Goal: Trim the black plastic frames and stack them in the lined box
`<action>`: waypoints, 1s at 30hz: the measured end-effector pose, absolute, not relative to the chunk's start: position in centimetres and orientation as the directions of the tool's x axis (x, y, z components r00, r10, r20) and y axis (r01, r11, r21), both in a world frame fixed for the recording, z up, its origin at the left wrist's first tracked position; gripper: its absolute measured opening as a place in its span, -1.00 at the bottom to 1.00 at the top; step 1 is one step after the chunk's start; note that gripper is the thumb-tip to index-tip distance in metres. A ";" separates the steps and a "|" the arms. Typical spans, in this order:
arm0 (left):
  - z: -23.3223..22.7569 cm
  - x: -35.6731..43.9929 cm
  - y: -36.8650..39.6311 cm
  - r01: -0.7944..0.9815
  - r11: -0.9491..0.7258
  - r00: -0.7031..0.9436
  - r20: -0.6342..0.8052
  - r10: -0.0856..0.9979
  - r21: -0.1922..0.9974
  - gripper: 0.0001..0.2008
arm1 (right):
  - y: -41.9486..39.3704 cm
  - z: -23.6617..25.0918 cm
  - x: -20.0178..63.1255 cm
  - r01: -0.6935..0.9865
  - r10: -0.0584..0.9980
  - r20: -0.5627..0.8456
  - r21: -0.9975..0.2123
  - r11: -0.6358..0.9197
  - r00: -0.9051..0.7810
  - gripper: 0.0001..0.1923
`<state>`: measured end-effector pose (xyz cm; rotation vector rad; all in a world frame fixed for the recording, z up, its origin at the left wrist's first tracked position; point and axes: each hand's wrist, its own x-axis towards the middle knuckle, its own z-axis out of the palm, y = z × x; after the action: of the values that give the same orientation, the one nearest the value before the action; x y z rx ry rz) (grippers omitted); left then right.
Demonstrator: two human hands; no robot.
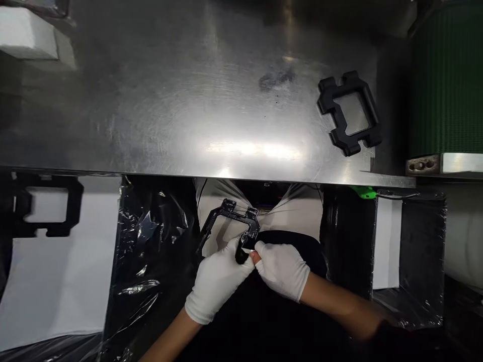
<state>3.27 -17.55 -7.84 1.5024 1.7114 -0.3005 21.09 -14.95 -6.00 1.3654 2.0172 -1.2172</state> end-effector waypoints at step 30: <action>-7.9 3.6 -17.1 0.783 0.498 -0.079 -0.734 0.674 0.373 -0.68 | -16.3 -7.0 22.5 0.718 0.738 -0.616 -0.642 -0.269 -0.274 -0.60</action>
<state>3.59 -17.06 -7.85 1.2235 1.8014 -0.1446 22.50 -16.33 -7.00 1.9046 1.9106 -1.6485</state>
